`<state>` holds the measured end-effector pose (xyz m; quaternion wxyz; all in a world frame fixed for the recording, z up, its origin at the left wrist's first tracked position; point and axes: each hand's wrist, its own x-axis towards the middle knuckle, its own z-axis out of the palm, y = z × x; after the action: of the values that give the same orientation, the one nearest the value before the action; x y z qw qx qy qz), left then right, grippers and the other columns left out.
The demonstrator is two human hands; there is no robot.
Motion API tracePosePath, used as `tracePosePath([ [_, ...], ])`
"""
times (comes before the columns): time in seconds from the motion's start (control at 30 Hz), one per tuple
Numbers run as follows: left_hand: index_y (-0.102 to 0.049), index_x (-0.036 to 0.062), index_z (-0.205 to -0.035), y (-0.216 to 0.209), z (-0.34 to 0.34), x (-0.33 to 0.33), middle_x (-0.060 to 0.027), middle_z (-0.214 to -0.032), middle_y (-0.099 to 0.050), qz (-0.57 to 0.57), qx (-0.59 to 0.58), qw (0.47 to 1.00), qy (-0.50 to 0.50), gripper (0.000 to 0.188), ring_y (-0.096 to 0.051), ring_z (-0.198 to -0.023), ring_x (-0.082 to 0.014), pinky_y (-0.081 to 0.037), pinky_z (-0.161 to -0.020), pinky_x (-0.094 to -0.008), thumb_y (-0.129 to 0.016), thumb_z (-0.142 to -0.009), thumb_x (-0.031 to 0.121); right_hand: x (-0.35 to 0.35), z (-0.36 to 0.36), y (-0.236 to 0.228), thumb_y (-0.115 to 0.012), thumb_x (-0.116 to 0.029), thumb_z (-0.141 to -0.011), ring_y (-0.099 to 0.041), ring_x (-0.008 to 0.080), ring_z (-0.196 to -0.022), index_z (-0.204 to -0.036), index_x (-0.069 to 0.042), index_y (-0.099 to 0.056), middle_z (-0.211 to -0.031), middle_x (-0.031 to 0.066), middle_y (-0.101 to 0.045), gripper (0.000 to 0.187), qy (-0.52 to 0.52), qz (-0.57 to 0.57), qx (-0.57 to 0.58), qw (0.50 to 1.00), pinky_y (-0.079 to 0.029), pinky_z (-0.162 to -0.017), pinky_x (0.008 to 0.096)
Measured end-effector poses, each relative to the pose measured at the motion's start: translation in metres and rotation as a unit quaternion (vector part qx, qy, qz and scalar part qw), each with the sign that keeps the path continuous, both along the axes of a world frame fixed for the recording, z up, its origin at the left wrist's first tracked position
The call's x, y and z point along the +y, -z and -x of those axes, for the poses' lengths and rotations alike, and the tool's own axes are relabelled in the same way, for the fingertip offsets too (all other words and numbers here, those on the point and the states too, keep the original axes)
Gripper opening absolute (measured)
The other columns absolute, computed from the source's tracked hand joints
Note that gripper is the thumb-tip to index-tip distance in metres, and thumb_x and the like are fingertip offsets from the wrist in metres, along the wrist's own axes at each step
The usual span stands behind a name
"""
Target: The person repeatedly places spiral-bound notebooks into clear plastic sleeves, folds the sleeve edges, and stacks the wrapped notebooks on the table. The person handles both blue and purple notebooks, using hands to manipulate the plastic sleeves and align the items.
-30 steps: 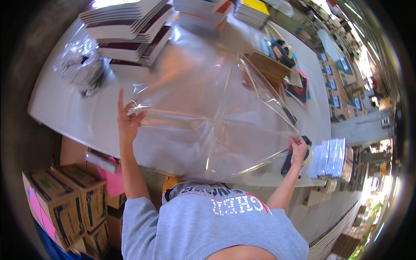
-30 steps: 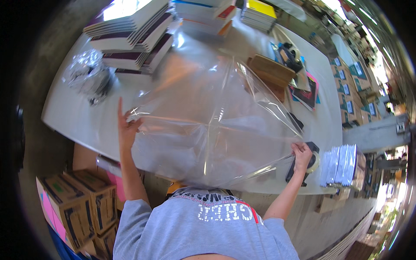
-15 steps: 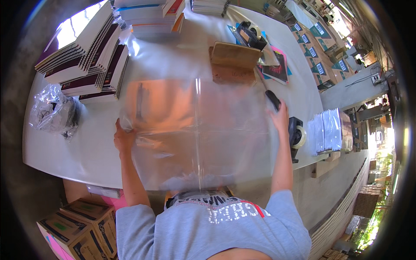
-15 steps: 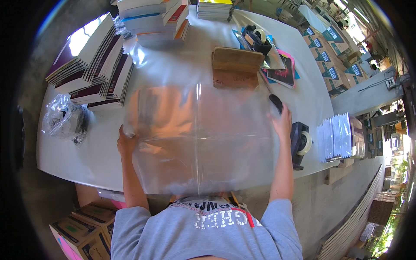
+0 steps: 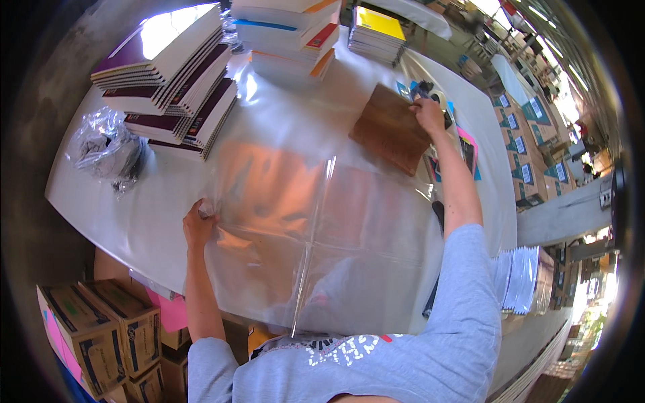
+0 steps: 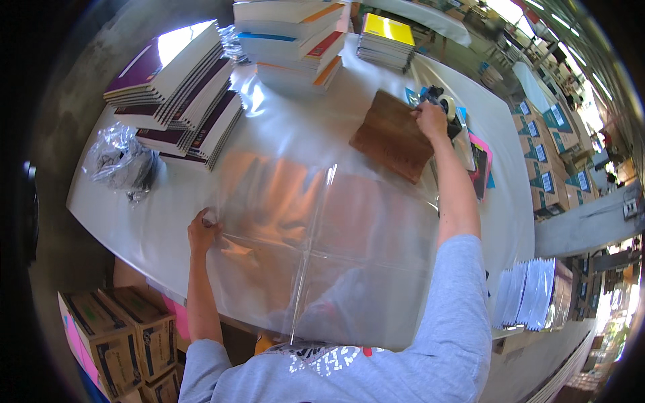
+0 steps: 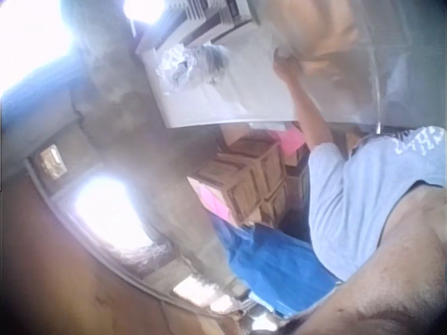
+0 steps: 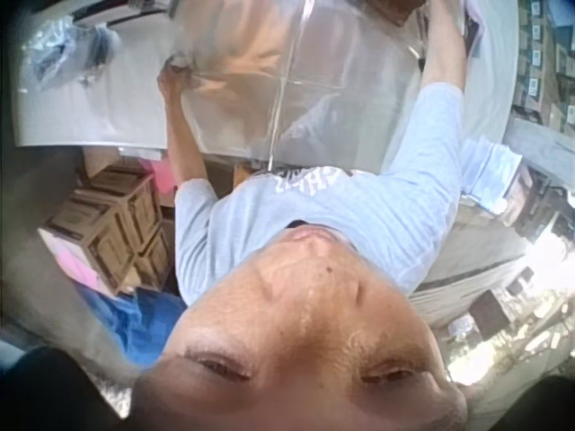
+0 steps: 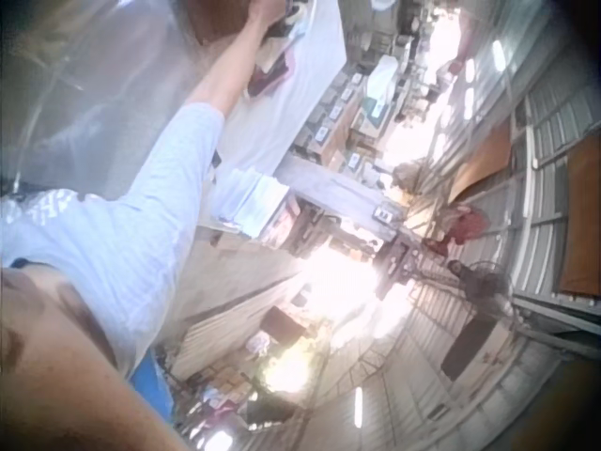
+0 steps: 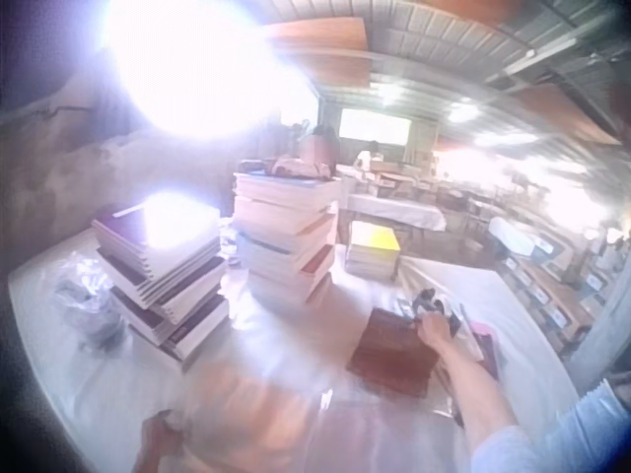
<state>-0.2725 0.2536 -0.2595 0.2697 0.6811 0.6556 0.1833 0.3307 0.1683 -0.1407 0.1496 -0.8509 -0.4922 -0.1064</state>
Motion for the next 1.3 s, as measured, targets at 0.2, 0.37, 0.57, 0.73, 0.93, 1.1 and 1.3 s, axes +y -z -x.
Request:
tracePosePath([
  [0.2,-0.059,0.0141,-0.118,0.012,-0.015,-0.001,-0.0125,-0.096,-0.067,-0.048,0.027,0.998,-0.043,0.061,-0.063,-0.090,-0.0294,-0.049,-0.081,-0.0392,-0.079,-0.060,0.019,0.003,-0.003,-0.049,-0.066,-0.024,-0.078,-0.063,0.0340,-0.085,-0.093,-0.009,-0.069,-0.086,0.0154,-0.066,0.021,-0.069,-0.029,0.013,0.997,-0.049,-0.073,0.0407],
  [0.37,-0.061,0.0179,-0.116,0.006,-0.017,0.005,-0.0131,-0.095,-0.067,0.013,-0.030,0.998,-0.059,0.061,-0.063,-0.092,-0.0300,-0.050,-0.081,-0.0405,-0.079,-0.058,0.018,-0.016,0.026,-0.053,-0.063,-0.023,-0.079,-0.062,0.0310,-0.093,-0.092,-0.010,-0.069,-0.090,0.0127,-0.067,0.019,-0.117,0.030,0.034,0.992,-0.041,-0.087,0.0481],
  [0.57,-0.063,0.0192,-0.112,0.024,-0.014,0.012,-0.0128,-0.089,-0.068,0.010,-0.061,0.997,-0.043,0.059,-0.064,-0.088,-0.0307,-0.051,-0.078,-0.0401,-0.080,-0.055,0.020,-0.056,0.056,-0.011,-0.063,-0.021,-0.078,-0.059,0.0296,-0.097,-0.096,-0.015,-0.068,-0.093,0.0107,-0.067,0.020,-0.126,0.130,-0.024,0.983,-0.025,-0.100,0.0607],
  [0.73,-0.053,0.0177,-0.122,0.022,-0.011,0.019,-0.0127,-0.090,-0.067,0.036,-0.043,0.998,-0.020,0.071,-0.064,-0.088,-0.0311,-0.051,-0.077,-0.0406,-0.080,-0.057,0.024,-0.052,0.114,-0.038,-0.069,-0.018,-0.074,-0.045,0.0268,-0.122,-0.132,-0.022,-0.042,-0.134,0.0086,-0.045,0.064,-0.029,0.181,0.002,0.983,-0.022,-0.105,0.0590],
  [0.93,-0.027,0.0180,-0.141,-0.024,-0.008,0.004,-0.0133,-0.124,-0.049,0.042,-0.025,0.997,-0.066,0.097,-0.044,-0.117,-0.0317,-0.037,-0.091,-0.0501,-0.081,-0.061,0.030,0.075,0.288,-0.093,-0.071,-0.007,-0.069,-0.027,0.0285,-0.135,-0.144,-0.023,-0.021,-0.147,0.0077,-0.024,0.092,-0.324,-0.096,-0.062,0.939,-0.025,-0.106,0.0535],
  [1.1,-0.027,0.0176,-0.141,-0.040,0.042,-0.006,-0.0124,-0.131,-0.036,-0.081,-0.061,0.993,-0.054,0.095,-0.030,-0.126,-0.0326,-0.029,-0.095,-0.0518,-0.080,-0.064,0.028,0.186,0.399,-0.126,-0.065,-0.005,-0.071,-0.029,0.0249,-0.133,-0.144,-0.022,-0.020,-0.145,0.0062,-0.027,0.087,-0.349,-0.166,-0.142,0.911,-0.021,-0.107,0.0588],
  [1.3,-0.031,0.0146,-0.140,-0.067,0.109,-0.015,-0.0146,-0.130,-0.035,-0.216,-0.073,0.971,-0.067,0.090,-0.030,-0.126,-0.0346,-0.026,-0.097,-0.0508,-0.079,-0.064,0.020,0.224,0.424,-0.105,-0.064,-0.010,-0.073,-0.047,0.0247,-0.118,-0.125,-0.020,-0.046,-0.121,0.0028,-0.053,0.056,-0.320,-0.290,-0.105,0.896,-0.020,-0.100,0.0678],
])
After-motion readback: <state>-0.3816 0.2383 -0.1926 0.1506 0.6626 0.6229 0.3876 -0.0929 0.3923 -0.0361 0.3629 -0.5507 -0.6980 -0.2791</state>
